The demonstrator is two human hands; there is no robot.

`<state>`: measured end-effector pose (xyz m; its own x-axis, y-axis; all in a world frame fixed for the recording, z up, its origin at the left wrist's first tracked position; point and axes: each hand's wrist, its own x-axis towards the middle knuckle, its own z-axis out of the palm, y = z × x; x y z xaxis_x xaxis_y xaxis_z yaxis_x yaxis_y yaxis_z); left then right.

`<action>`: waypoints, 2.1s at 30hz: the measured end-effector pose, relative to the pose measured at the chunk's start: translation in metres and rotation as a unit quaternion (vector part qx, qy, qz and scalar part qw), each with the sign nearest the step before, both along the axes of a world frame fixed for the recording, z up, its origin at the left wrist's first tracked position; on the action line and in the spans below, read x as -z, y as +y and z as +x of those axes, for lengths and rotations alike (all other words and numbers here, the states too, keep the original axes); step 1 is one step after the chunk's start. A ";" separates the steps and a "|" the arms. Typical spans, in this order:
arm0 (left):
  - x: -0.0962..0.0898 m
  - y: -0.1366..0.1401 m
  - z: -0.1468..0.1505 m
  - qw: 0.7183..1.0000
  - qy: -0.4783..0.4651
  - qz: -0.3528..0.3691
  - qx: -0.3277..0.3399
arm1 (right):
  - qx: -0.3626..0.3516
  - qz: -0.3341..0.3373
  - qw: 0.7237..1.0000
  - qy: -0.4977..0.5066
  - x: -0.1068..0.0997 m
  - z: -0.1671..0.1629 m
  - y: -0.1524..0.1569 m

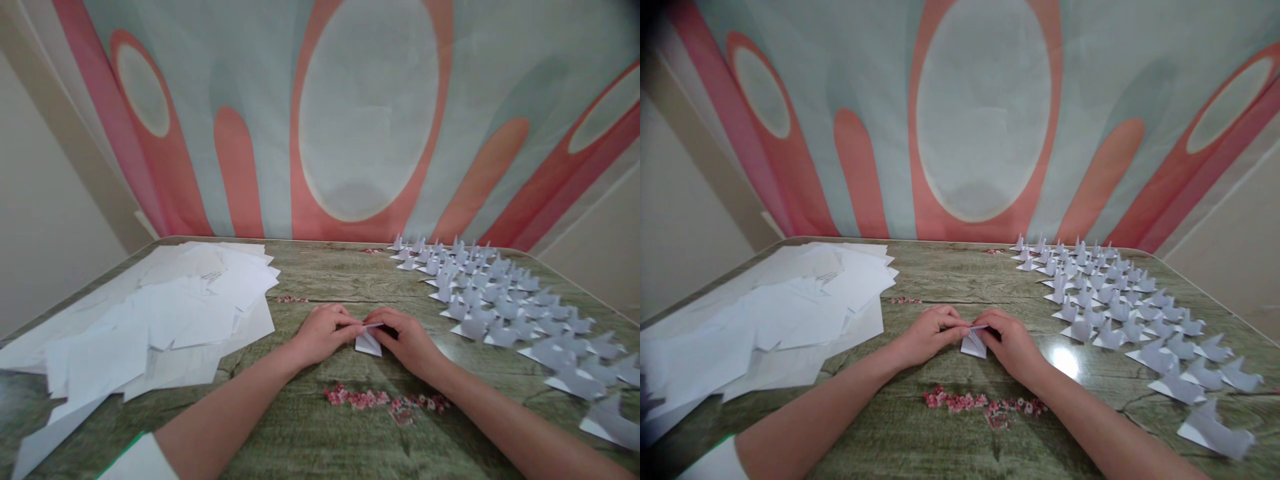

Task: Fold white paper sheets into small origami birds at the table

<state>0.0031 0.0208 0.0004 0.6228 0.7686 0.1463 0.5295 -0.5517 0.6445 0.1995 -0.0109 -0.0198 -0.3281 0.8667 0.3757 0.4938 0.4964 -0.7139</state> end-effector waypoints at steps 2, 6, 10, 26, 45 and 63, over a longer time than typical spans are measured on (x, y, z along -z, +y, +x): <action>0.002 -0.001 0.003 1.000 -0.008 0.001 -0.018 | -0.001 0.001 1.000 0.005 0.000 0.000 0.000; 0.006 -0.002 0.007 0.999 -0.021 -0.001 -0.049 | 0.000 -0.006 1.000 0.009 0.000 0.000 0.000; 0.008 -0.004 0.010 0.996 -0.022 0.018 -0.080 | 0.009 -0.011 1.000 0.003 0.000 0.000 0.000; 0.007 -0.010 0.016 0.991 0.001 0.045 -0.126 | 0.009 -0.009 1.000 0.008 0.000 -0.002 -0.002; 0.008 -0.013 0.015 0.990 0.022 0.068 -0.121 | 0.009 -0.008 1.000 -0.025 -0.011 -0.005 -0.012; 0.012 -0.015 0.012 0.989 0.032 0.084 -0.117 | 0.019 0.074 0.995 -0.071 -0.001 -0.009 -0.013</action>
<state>0.0155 0.0057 -0.0118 0.4421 0.8616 0.2493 0.6930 -0.5046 0.5149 0.1902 -0.0239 -0.0189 -0.3551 0.8180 0.4526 0.6048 0.5702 -0.5560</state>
